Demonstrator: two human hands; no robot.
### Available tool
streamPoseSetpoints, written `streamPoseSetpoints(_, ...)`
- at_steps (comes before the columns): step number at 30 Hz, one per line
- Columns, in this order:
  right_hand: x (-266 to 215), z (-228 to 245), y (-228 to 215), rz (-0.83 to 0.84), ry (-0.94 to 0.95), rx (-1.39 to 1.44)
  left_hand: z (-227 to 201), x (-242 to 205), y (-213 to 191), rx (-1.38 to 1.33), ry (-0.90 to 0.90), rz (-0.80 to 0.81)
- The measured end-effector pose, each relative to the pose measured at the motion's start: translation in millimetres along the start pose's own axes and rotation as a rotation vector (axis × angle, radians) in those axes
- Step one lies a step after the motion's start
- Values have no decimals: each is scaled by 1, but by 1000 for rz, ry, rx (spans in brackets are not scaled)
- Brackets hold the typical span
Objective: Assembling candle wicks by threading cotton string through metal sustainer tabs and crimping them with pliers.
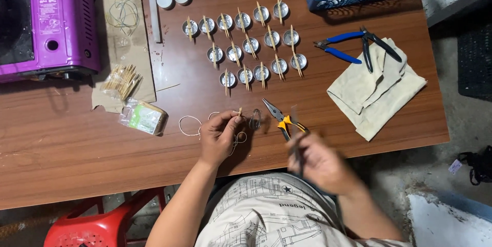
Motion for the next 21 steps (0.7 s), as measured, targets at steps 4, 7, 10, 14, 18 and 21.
streamPoseSetpoints(4, 2, -23, 61, 318, 100, 129, -1, -2, 3, 26, -9, 53)
streamPoseSetpoints(7, 5, -43, 67, 285, 146, 199, -8, -2, 4, 57, 41, 41)
streamPoseSetpoints(10, 4, -64, 67, 271, 281, 151, -15, -2, 4, 108, 103, 26)
streamPoseSetpoints(14, 4, -68, 73, 288, 288, 197, -11, -2, 3, 95, 90, 20)
streamPoseSetpoints(18, 15, -62, 74, 269, 164, 273, -17, 1, 3, 87, 125, -5)
streamPoseSetpoints(21, 16, -71, 72, 247, 214, 281, -22, 2, 4, 75, 123, -2)
Point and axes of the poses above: each hand's wrist, its own x-axis towards the middle knuckle, its own y-axis out of the palm, z = x × y, the point moved 9 cm from there along x, towards the middle knuckle, and after that the axes turned 1 degree about z, right-handed, at the moved point
